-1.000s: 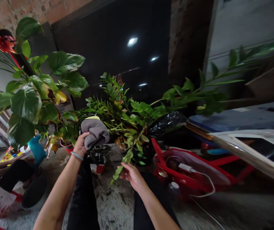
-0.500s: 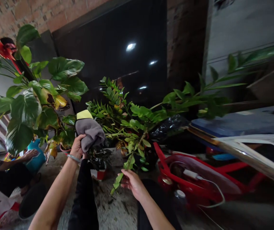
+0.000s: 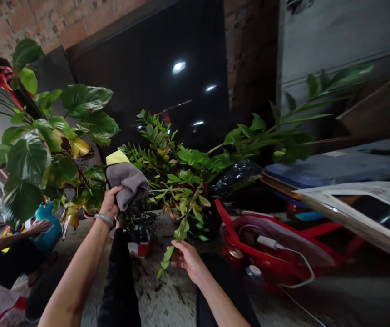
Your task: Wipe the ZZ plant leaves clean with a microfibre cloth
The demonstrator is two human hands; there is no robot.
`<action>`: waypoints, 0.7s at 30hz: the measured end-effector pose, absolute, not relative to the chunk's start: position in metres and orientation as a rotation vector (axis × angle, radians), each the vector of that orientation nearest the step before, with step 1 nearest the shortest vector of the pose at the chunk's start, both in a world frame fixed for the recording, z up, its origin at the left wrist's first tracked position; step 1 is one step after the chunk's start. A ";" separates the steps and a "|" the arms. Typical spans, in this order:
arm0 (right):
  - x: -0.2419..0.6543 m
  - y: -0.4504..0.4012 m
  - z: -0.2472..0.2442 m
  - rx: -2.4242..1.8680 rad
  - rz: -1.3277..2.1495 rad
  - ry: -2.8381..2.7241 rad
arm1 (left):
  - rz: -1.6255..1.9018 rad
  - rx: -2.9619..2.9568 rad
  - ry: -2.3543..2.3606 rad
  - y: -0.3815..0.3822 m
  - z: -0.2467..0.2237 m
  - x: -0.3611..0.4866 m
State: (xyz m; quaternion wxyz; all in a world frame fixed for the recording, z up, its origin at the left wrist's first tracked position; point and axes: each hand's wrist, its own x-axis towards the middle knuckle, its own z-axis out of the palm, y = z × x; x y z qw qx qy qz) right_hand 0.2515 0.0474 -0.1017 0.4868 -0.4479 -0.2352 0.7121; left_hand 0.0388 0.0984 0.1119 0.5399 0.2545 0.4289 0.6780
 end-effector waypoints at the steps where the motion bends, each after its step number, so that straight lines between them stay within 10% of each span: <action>1: 0.252 0.047 -0.102 -1.088 1.733 -0.572 | 1.572 0.566 1.079 0.098 0.099 0.044; 6: 0.256 0.049 -0.106 -1.094 1.731 -0.589 | 1.132 0.526 1.279 0.066 0.042 0.051; 14: 0.253 0.050 -0.102 -1.104 1.736 -0.600 | 1.683 0.788 1.038 0.094 0.138 0.043; 21: 0.254 0.049 -0.106 -1.092 1.736 -0.614 | 1.219 0.523 1.268 0.069 0.064 0.037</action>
